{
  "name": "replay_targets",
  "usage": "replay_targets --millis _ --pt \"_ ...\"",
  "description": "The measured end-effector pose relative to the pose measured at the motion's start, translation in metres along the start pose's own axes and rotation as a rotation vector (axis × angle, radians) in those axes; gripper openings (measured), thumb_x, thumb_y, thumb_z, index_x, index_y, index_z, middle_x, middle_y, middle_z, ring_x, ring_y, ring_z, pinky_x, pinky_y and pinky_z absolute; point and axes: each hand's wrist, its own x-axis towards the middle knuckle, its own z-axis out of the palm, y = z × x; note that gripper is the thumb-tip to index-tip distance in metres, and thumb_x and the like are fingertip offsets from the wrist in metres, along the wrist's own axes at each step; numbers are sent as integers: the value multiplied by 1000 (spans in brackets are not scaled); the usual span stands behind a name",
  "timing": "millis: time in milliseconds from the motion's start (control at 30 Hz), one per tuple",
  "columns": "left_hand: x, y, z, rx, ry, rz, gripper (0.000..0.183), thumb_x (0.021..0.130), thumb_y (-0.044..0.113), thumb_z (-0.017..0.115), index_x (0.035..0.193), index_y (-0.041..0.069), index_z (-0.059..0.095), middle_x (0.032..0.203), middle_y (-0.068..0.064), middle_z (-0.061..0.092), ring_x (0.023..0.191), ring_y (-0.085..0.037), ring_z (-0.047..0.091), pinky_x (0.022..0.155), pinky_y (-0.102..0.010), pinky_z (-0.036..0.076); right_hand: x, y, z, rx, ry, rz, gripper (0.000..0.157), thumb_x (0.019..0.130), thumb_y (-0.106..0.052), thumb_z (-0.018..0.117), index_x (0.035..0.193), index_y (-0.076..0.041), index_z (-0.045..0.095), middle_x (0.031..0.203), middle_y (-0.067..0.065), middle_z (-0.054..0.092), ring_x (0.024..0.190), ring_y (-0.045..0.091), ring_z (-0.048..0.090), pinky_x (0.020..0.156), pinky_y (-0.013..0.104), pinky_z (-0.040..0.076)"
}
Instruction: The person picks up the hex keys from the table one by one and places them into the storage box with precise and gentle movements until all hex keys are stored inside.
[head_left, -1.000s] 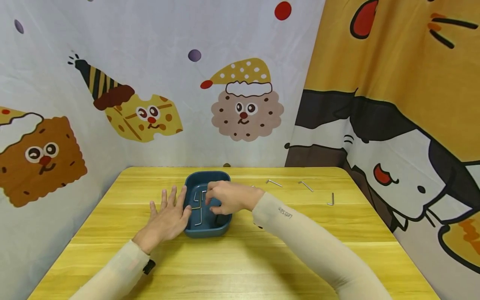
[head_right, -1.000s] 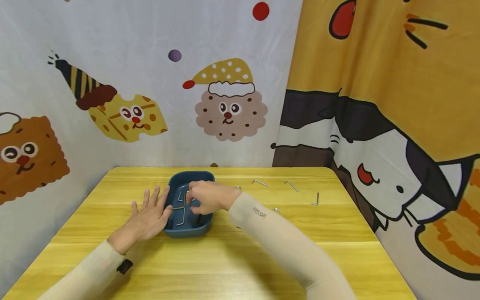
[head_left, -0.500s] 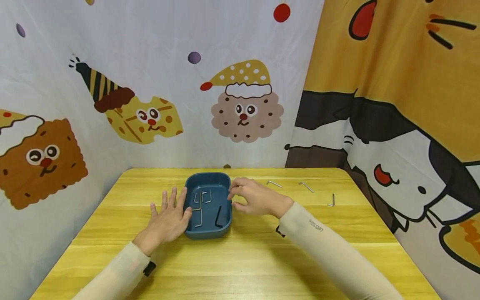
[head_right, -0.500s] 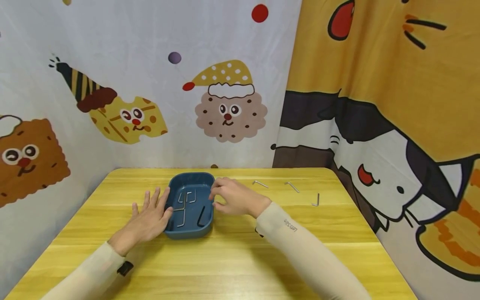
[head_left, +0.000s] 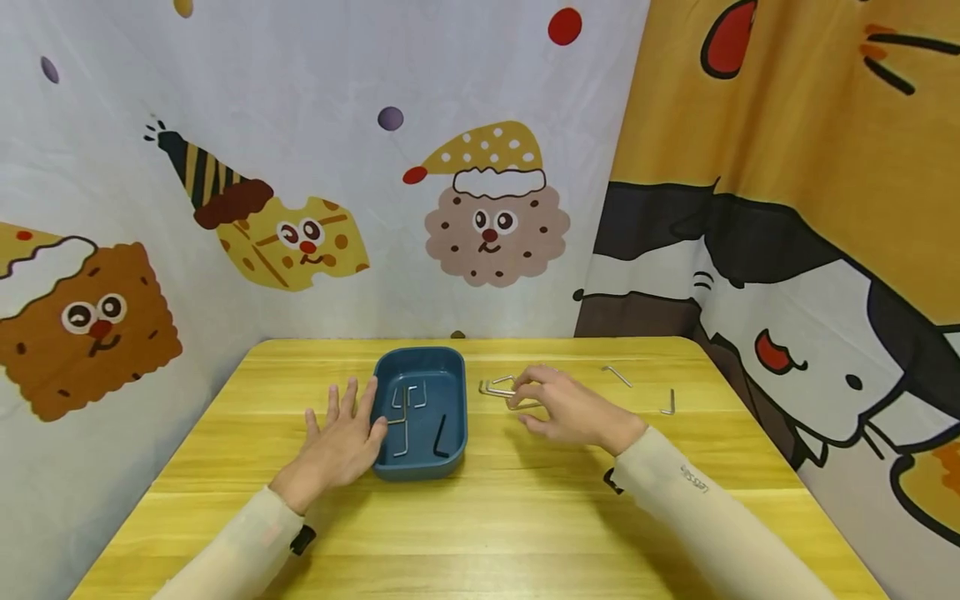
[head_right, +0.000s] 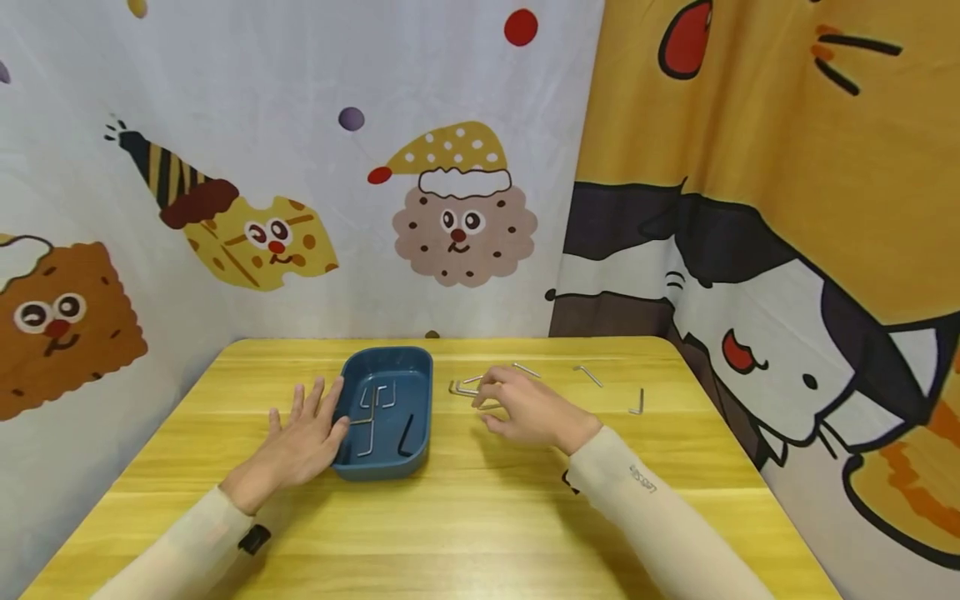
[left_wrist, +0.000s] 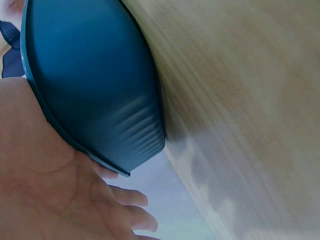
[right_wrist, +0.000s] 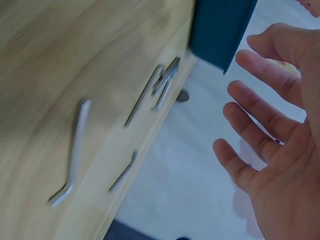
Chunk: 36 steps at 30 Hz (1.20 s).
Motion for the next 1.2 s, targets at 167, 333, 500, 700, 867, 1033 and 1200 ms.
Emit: replay_targets --millis 167,333,500,700,867,1033,1200 --pt "1 0 1 -6 0 -4 78 126 49 33 189 15 1 195 -28 -9 178 -63 -14 130 -96 -11 -21 16 -5 12 11 45 22 107 -17 85 128 -18 87 143 6 75 134 30 74 113 52 66" --pt "2 0 1 -10 -3 -4 78 127 49 32 190 16 0 195 -27 -10 178 -62 -16 130 -95 -12 -42 34 -10 10 15 121 24 106 -17 87 130 -14 87 145 10 75 135 33 75 114 56 64" --pt "2 0 0 -13 4 -2 79 126 50 33 190 16 1 195 -28 -8 178 -62 -15 130 -96 -11 -64 51 -12 22 33 181 25 105 -12 87 130 -11 86 144 16 75 133 37 74 111 59 65" --pt "2 -1 2 -7 4 -3 78 126 49 33 190 17 1 195 -27 -8 178 -62 -15 131 -96 -9 -88 67 -14 34 45 240 28 104 -10 88 131 -10 85 146 19 74 138 43 72 113 64 63" --pt "2 -1 3 -8 7 -6 78 126 48 34 190 17 1 195 -27 -7 178 -61 -14 131 -95 -9 -104 83 -15 33 51 297 31 103 -9 88 134 -11 84 153 21 71 145 49 67 117 70 59" --pt "3 -2 4 -17 1 -5 78 126 49 34 190 17 1 195 -26 -8 178 -61 -15 131 -95 -9 -116 99 -15 10 57 337 34 102 -10 89 136 -11 84 154 22 70 144 49 67 118 70 58" --pt "4 -3 4 -19 8 -2 79 126 49 34 190 17 0 195 -27 -7 178 -61 -15 131 -95 -10 -125 111 -16 7 64 369 37 101 -10 90 137 -10 83 154 24 69 143 51 66 117 73 58"
